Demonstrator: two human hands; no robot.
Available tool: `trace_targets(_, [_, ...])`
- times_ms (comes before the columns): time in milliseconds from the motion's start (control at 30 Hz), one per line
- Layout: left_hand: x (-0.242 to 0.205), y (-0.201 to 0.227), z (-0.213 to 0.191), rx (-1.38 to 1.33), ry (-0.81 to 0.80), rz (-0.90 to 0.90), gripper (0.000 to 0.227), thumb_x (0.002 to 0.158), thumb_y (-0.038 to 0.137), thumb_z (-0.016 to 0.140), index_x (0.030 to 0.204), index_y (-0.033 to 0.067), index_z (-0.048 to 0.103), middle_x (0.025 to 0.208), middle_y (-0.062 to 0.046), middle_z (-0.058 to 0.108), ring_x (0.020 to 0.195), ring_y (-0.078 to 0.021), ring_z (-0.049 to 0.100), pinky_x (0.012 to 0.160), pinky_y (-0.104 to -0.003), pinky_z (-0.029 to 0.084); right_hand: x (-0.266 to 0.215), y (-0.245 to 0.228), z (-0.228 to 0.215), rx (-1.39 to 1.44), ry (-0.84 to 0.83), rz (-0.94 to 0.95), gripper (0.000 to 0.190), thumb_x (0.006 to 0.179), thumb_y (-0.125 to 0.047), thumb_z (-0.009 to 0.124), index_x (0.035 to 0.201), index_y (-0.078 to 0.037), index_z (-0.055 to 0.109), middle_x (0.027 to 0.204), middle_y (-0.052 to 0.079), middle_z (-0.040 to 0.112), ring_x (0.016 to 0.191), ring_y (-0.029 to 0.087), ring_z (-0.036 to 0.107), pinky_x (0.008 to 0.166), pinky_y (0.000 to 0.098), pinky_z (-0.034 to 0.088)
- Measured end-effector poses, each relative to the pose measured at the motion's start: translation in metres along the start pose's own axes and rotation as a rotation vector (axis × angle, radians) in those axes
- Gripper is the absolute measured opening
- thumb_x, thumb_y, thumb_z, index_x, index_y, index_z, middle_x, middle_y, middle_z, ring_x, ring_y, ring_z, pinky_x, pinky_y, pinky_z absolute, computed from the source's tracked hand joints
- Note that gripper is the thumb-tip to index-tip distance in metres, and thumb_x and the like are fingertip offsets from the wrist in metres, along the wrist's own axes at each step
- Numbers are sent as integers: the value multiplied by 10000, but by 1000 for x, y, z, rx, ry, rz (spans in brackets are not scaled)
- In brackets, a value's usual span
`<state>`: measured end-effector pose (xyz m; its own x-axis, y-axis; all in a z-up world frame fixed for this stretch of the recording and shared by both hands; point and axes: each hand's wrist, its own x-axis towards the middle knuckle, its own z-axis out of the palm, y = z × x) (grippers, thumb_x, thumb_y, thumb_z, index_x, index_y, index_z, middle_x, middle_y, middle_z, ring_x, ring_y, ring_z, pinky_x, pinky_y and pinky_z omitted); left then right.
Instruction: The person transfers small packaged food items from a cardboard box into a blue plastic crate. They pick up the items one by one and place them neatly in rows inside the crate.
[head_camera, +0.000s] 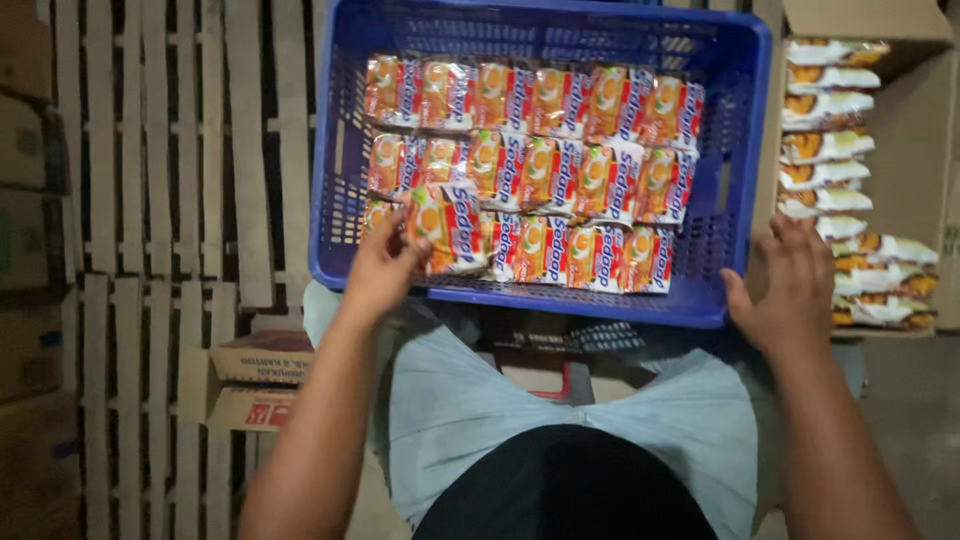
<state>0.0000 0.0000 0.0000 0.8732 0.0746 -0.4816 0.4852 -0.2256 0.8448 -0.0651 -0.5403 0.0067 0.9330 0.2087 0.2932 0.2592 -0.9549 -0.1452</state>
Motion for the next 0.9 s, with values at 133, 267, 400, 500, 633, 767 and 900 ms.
trace_targets(133, [28,48,-19,97,1,-202,683,1023,191,683,1674,208,479,1320,-84,762,1126,-212,747,953,-373,621,-4,7,11,59,22,22,487,980,-185,811,1378,75,705,1560,297,648,1528,551,535,1318,633,381])
trace_targets(267, [86,43,-14,228,83,-210,609,977,193,714,1572,251,599,1368,-70,652,1107,-239,711,887,-384,600,-2,9,12,31,28,49,452,961,-174,845,1350,40,758,1566,266,654,1518,525,568,1303,623,422])
trace_targets(400, [162,-14,-7,310,26,-186,666,979,224,729,1616,128,555,1411,-122,736,1194,-253,738,1005,-385,586,-16,23,22,52,18,60,431,977,-159,850,1344,41,743,1591,303,678,1575,570,574,1322,647,384])
trace_targets(500, [167,-16,-4,412,114,-75,869,933,278,747,1711,130,388,1570,-168,636,1414,-358,633,1192,-435,466,-5,13,14,73,26,57,351,991,-77,736,1320,47,738,1507,297,702,1497,550,612,1327,625,419])
trace_targets(633, [139,14,-1,442,113,73,1027,831,165,902,1705,88,369,1670,-207,504,1524,-392,498,1272,-479,381,-3,13,13,75,30,67,318,1016,-100,681,1277,73,732,1517,302,714,1508,553,609,1337,617,406])
trace_targets(767, [147,-12,1,740,-102,196,1017,756,201,972,1655,292,507,1751,-180,227,1595,-419,286,1285,-550,340,-3,10,11,81,31,66,312,991,-58,704,1275,69,728,1502,312,716,1510,556,612,1349,614,413])
trace_targets(900, [156,-22,15,753,-112,297,963,775,124,956,1633,262,542,1771,-259,227,1609,-491,308,1299,-553,331,-11,19,17,60,24,53,349,1004,-87,706,1312,76,738,1537,322,714,1528,561,621,1350,619,416])
